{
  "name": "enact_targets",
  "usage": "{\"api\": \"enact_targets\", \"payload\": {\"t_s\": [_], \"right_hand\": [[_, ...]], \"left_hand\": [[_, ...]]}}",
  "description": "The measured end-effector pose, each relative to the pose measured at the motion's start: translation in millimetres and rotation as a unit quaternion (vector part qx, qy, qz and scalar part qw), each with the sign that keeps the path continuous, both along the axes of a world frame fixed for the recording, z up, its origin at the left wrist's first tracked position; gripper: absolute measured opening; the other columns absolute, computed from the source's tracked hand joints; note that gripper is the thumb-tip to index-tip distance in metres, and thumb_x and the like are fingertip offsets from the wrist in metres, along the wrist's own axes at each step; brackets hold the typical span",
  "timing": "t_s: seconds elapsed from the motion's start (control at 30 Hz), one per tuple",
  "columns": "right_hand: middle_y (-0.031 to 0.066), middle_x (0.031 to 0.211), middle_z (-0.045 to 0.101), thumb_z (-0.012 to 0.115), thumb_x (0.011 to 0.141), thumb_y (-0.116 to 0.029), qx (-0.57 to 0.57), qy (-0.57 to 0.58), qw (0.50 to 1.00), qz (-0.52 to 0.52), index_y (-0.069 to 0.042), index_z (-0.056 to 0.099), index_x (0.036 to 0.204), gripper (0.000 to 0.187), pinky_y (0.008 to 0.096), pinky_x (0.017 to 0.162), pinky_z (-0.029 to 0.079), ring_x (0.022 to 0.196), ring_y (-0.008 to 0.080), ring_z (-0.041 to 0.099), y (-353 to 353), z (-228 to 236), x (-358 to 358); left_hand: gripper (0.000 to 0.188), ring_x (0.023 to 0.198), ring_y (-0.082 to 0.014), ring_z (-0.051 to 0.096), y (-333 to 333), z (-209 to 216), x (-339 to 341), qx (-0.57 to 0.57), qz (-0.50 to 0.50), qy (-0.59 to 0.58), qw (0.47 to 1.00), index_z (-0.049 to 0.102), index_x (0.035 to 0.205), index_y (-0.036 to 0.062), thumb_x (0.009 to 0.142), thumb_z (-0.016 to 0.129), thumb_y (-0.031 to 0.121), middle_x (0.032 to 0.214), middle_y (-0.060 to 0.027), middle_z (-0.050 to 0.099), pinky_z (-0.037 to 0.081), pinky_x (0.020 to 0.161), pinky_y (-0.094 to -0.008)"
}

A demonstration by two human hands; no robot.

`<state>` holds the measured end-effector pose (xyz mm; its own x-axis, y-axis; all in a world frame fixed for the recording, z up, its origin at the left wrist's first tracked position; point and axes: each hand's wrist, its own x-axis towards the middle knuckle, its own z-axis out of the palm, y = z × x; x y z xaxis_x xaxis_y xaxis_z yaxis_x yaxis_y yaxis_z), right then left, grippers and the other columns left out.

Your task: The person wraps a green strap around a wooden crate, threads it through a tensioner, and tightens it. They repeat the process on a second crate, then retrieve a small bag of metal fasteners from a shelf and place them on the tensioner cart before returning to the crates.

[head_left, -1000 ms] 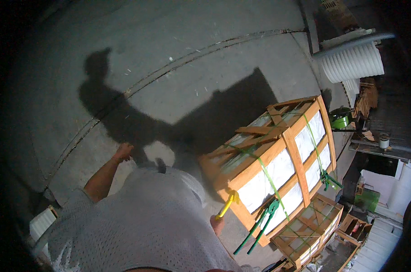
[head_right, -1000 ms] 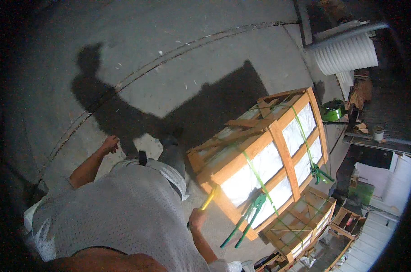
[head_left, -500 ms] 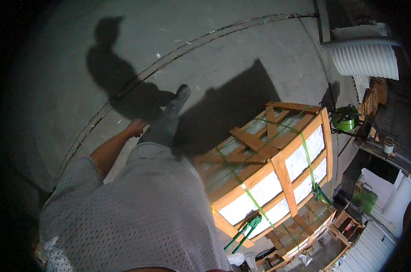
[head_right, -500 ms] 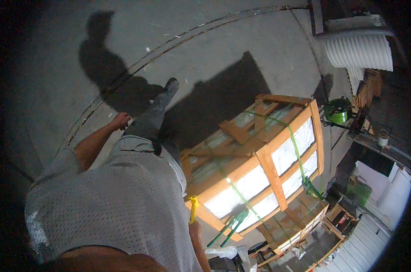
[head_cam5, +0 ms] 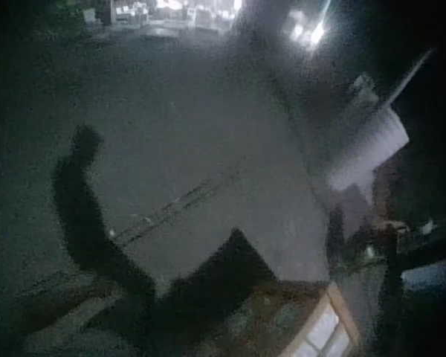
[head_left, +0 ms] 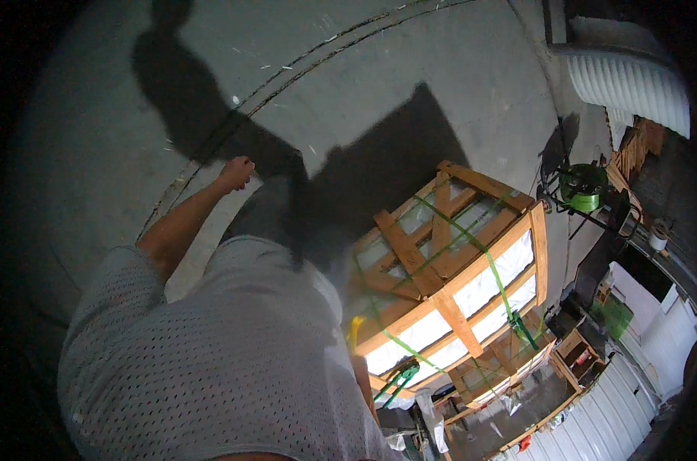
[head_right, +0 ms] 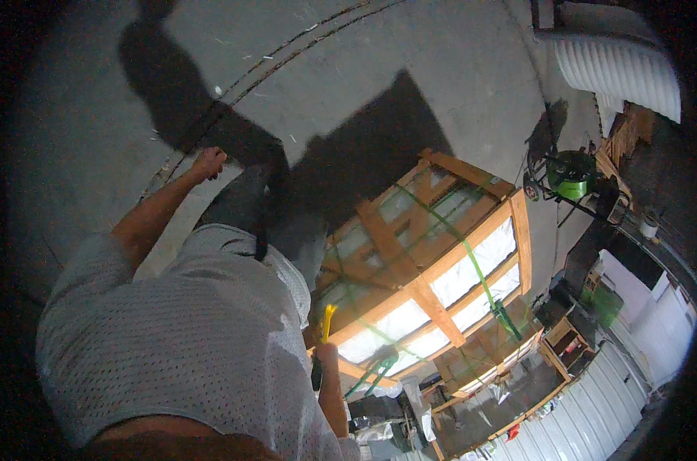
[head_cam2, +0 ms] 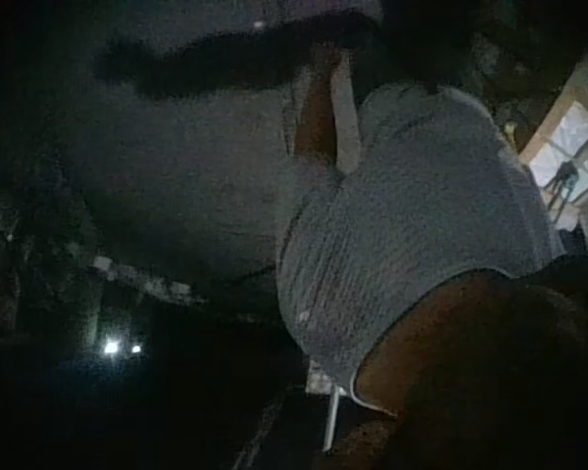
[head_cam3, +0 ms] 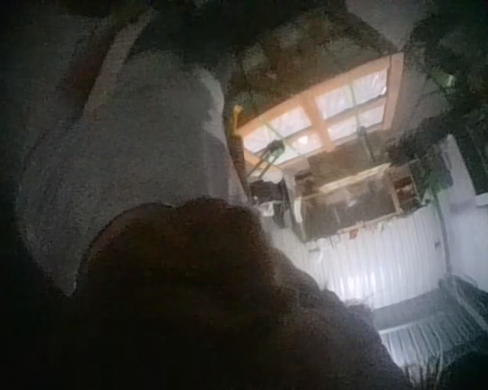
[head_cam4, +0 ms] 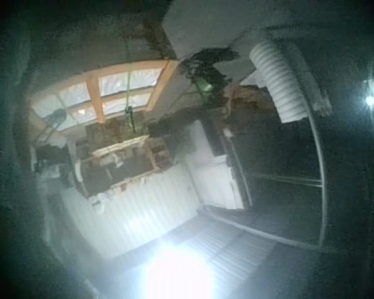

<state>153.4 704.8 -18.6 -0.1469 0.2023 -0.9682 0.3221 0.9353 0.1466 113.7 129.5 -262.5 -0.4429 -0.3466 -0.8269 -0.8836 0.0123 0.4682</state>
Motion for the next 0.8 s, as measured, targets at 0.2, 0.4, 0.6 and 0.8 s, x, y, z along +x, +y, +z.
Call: {"api": "enact_targets", "payload": {"t_s": [0.2,0.4,0.6,0.8], "right_hand": [[0.0234,0.078,0.063,0.058,0.088,-0.041,-0.09,0.126,0.988,0.022,0.001,0.06,0.105,0.045,0.0477,0.067,0.048,0.077,0.0384,0.064,-13.0,-106.2,-124.4],[0.0142,0.089,0.065,0.056,0.091,-0.024,-0.144,0.089,0.985,-0.037,0.0,0.056,0.115,0.034,0.038,0.066,0.05,0.074,0.0257,0.061,-52.7,-260.1,-317.3],[0.0213,0.099,0.066,0.052,0.093,-0.033,-0.05,0.017,0.96,0.274,0.005,0.055,0.111,0.042,0.0473,0.074,0.052,0.089,0.0382,0.065,-72.0,-407.3,-404.5],[0.0204,0.102,0.066,0.048,0.094,-0.032,0.0,-0.039,0.924,0.382,0.003,0.064,0.099,0.039,0.0479,0.077,0.051,0.091,0.0359,0.065,-25.9,-501.2,-424.1]], "left_hand": [[0.035,0.098,-0.0439,0.058,51.9,-27.9,-39.0,-0.135,-0.166,-0.056,0.975,0.06,0.105,0.0016,0.087,0.056,0.03,0.101,-0.023,0.063,0.046,0.089,-0.0503],[0.042,0.114,-0.0402,0.05,141.1,-65.0,-59.5,-0.163,-0.206,-0.119,0.958,0.053,0.12,0.0022,0.089,0.057,0.03,0.126,-0.0218,0.052,0.043,0.095,-0.0466],[0.042,0.108,-0.0375,0.053,197.4,-123.8,-40.9,-0.228,-0.12,-0.108,0.96,0.054,0.114,-0.0006,0.088,0.058,0.032,0.112,-0.0202,0.055,0.045,0.091,-0.0453],[0.031,0.096,-0.0391,0.056,211.5,-144.7,-25.1,-0.191,0.007,-0.249,0.949,0.061,0.095,-0.0013,0.09,0.058,0.03,0.098,-0.02,0.057,0.045,0.083,-0.046]]}}
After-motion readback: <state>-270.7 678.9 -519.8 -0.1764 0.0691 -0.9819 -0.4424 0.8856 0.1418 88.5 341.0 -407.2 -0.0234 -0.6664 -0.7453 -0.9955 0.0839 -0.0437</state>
